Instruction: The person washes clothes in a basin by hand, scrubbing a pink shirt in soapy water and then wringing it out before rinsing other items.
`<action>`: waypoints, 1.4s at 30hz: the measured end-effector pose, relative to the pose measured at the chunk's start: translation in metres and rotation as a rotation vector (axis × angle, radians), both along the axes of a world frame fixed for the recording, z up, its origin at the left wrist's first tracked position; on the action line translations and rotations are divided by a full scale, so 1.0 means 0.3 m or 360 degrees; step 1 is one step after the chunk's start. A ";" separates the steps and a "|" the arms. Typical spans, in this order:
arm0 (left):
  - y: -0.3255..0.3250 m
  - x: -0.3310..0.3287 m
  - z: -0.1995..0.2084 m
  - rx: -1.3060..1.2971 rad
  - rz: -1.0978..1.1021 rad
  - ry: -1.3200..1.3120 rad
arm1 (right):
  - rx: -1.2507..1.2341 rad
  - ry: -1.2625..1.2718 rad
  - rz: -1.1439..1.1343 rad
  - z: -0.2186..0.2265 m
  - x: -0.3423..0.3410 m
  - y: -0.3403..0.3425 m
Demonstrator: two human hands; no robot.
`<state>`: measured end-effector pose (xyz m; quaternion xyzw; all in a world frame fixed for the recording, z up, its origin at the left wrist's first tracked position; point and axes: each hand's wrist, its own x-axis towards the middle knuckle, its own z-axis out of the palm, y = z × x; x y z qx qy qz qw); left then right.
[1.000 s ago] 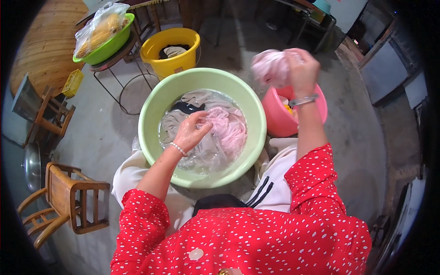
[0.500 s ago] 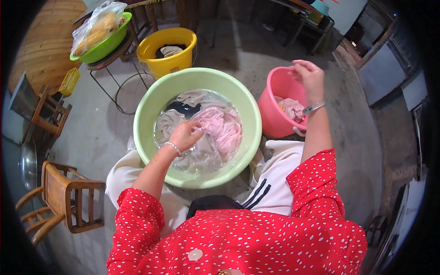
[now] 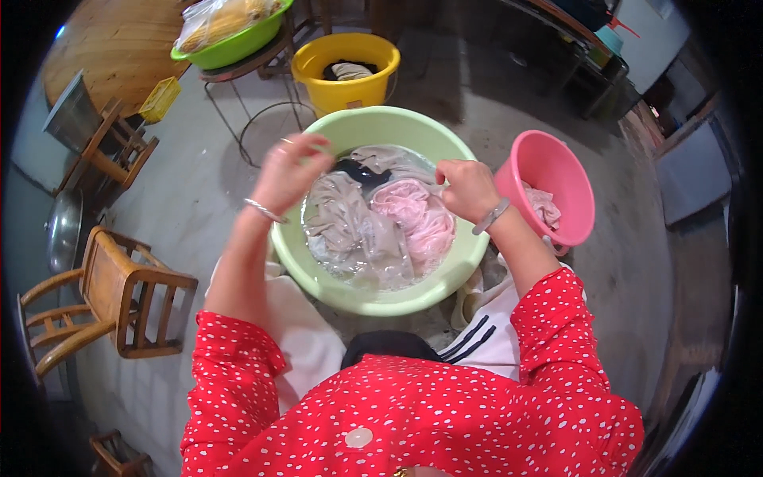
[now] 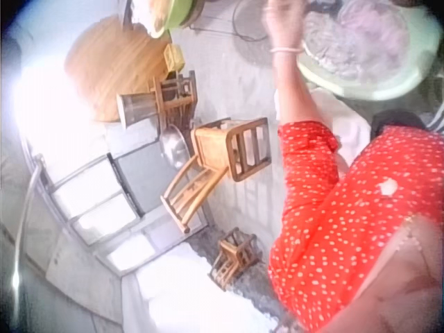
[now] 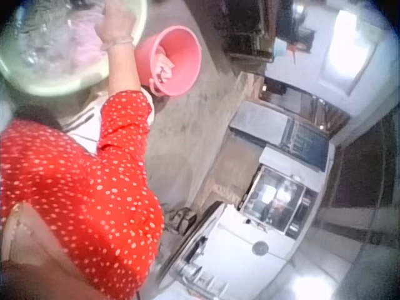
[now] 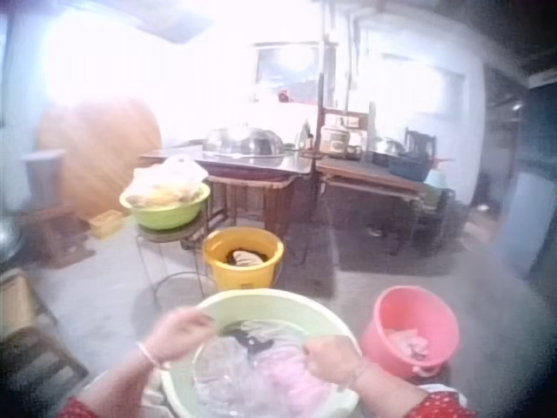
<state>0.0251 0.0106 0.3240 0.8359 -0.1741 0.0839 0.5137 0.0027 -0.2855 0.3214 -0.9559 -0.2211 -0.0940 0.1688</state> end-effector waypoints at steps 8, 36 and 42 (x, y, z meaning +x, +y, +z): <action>0.871 -0.271 -0.289 0.0477 0.1575 0.0072 | -0.0262 0.0238 0.0276 -0.046 -0.016 0.016; 0.845 -0.447 -1.196 0.0751 0.1051 0.1571 | -0.0532 0.0625 0.0294 -0.117 0.005 0.034; 0.889 -0.415 -1.186 0.0933 0.1002 0.1560 | -0.0550 0.0670 0.0270 -0.132 -0.040 0.007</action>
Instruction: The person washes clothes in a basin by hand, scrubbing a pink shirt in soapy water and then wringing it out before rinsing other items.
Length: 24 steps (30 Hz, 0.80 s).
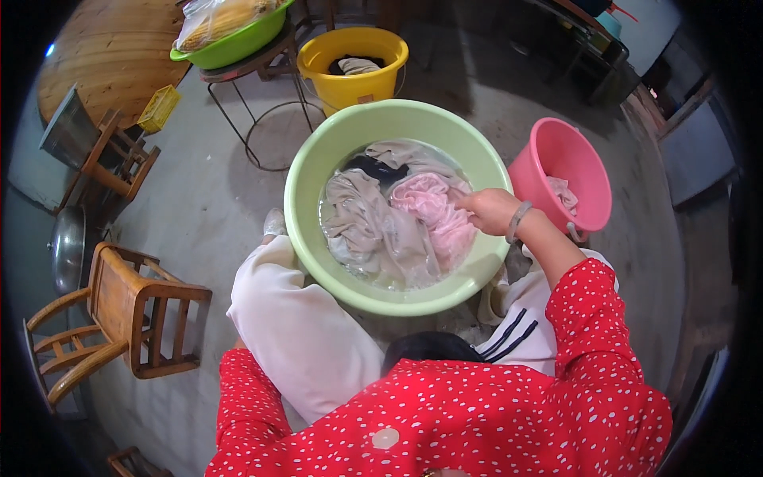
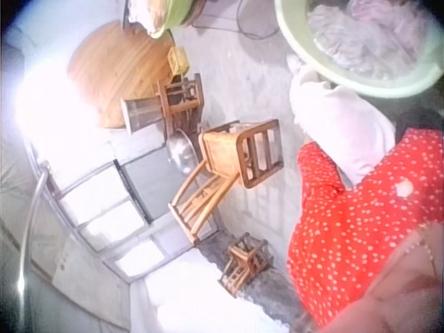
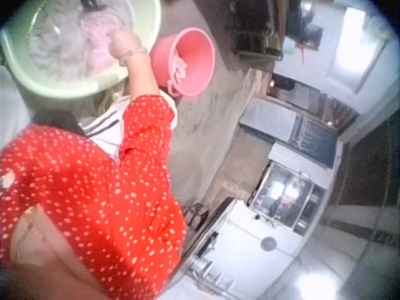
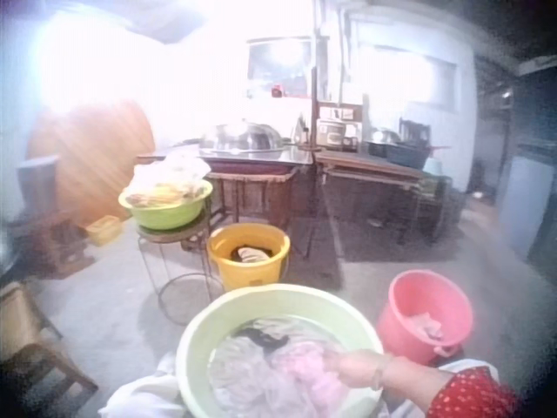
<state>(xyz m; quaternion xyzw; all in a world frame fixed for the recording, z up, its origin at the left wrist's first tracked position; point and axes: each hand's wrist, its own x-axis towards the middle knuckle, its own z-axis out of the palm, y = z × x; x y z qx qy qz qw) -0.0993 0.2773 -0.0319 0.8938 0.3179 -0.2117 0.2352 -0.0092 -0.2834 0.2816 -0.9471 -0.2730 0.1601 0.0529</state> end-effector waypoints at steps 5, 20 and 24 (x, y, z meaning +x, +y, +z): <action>0.115 -0.016 0.042 0.0238 -0.0122 0.0016 | -0.0013 0.0046 -0.0063 -0.015 -0.002 -0.019; -0.327 0.264 1.137 -0.0079 -0.0376 -0.1448 | -0.0023 0.0121 -0.0155 -0.033 -0.065 -0.087; -0.592 0.208 1.197 -0.0095 -0.0898 -0.1312 | 0.0076 0.0079 0.0017 -0.080 -0.037 -0.039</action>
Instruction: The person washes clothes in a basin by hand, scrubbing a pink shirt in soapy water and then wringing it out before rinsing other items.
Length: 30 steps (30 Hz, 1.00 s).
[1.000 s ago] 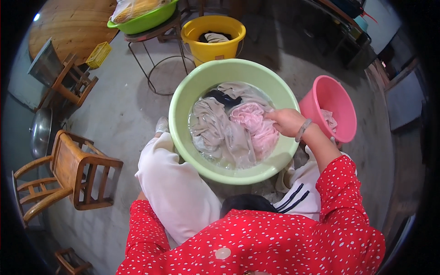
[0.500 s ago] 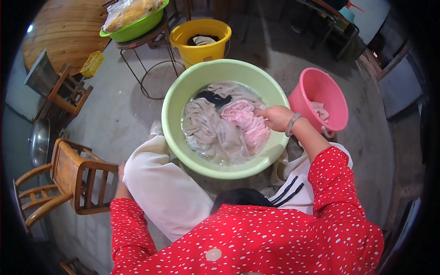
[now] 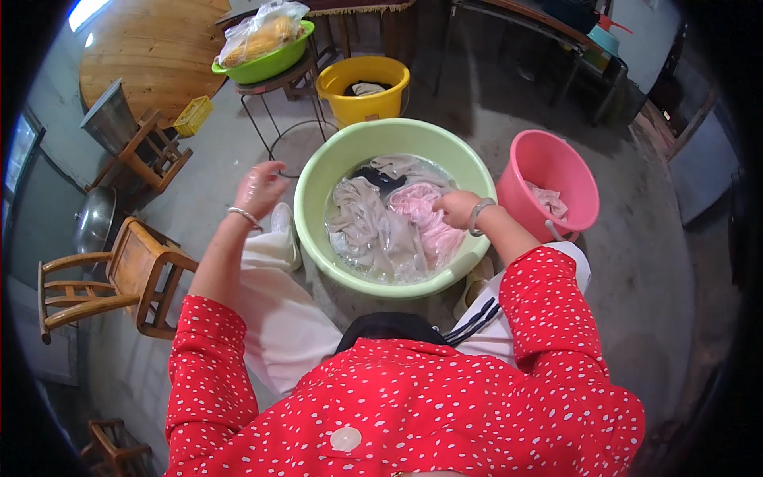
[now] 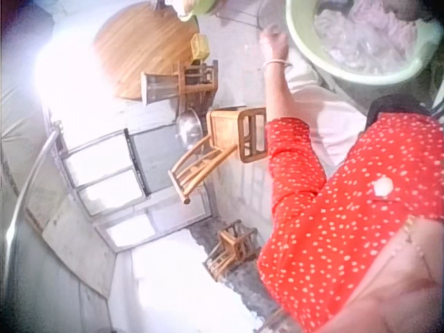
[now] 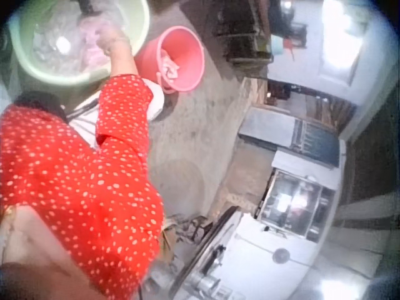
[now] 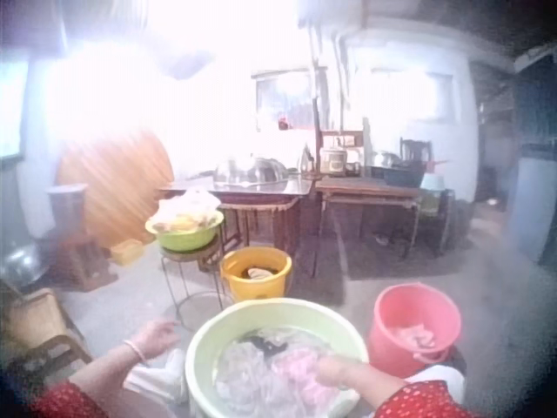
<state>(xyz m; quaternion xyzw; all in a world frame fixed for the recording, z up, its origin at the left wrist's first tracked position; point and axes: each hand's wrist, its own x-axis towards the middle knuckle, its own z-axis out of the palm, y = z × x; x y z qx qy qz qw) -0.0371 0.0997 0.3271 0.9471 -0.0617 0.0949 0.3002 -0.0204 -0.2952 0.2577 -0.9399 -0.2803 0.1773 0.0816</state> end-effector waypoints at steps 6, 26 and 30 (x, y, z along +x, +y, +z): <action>-0.191 -0.039 0.107 0.0474 -0.0387 0.0186 | 0.0080 0.0016 -0.0045 0.050 0.026 0.036; -0.099 0.055 0.088 0.0600 -0.0835 0.0683 | -0.0047 -0.0048 -0.0212 -0.649 0.473 0.066; -0.119 0.097 0.078 0.0592 -0.0921 0.0620 | 0.0168 -0.0217 -0.0564 -0.832 0.395 0.178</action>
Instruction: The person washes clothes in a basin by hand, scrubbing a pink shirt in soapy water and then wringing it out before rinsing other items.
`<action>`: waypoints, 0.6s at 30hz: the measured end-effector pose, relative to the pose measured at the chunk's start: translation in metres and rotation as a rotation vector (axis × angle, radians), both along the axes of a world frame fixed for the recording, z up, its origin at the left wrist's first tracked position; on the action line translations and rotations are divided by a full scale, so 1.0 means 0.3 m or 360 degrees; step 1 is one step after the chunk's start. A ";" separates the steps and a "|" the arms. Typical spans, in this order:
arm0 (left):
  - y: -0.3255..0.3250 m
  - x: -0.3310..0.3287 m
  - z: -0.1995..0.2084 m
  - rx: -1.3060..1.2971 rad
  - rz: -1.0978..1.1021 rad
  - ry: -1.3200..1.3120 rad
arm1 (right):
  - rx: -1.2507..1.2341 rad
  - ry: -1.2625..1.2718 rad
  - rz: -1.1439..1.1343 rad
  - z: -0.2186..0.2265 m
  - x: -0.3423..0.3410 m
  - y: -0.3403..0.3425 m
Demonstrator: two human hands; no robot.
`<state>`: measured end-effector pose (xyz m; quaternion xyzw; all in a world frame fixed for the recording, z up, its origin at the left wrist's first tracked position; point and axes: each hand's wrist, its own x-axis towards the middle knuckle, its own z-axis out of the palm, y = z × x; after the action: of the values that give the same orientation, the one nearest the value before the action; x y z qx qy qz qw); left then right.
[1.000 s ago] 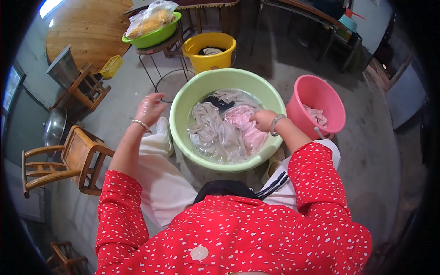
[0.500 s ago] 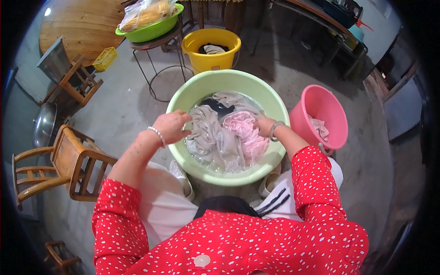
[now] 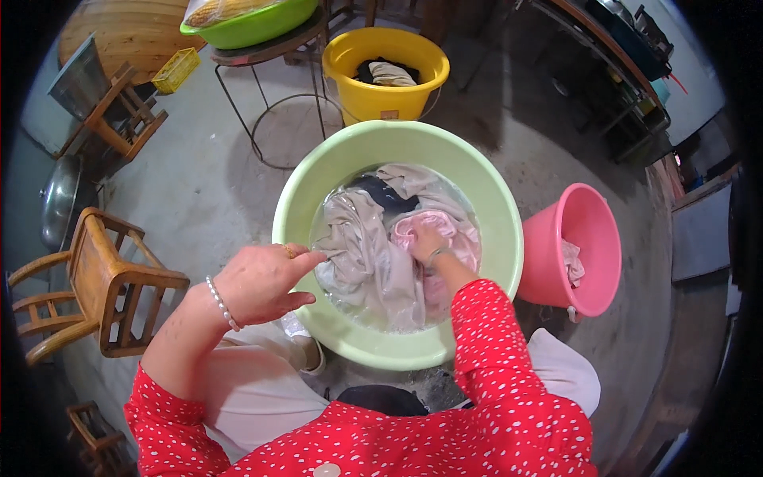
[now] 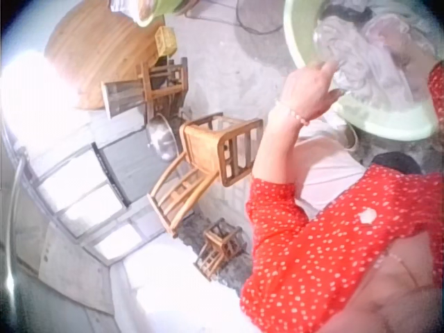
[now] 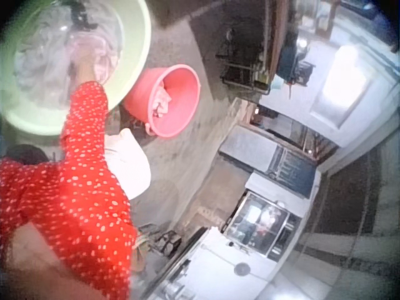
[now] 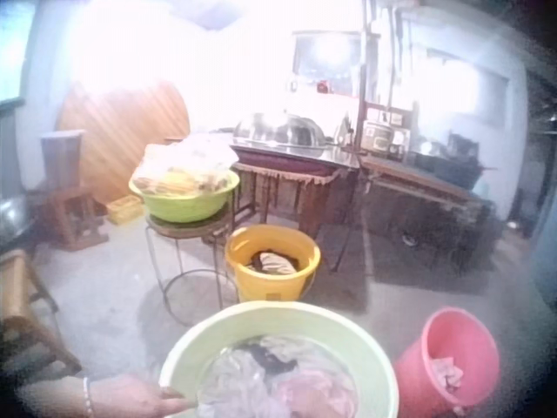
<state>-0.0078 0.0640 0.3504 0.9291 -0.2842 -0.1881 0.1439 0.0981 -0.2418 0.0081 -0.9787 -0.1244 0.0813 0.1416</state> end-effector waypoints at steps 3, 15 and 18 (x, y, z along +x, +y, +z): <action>-0.010 0.018 -0.027 -0.0031 -0.0048 -0.0005 | 0.0128 0.0736 -0.0265 -0.027 -0.108 0.054; -0.085 0.079 -0.139 0.0280 -0.0264 -0.0023 | 0.0271 0.1055 0.0014 0.142 -0.243 -0.087; -0.108 0.084 -0.162 0.0260 -0.0316 -0.0054 | 0.0580 0.0540 0.0022 0.306 -0.184 -0.121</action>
<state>0.0173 0.0315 0.3017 0.9081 -0.3609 -0.2081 0.0435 0.0429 -0.2782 0.0999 -0.9085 -0.1182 0.2215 0.3341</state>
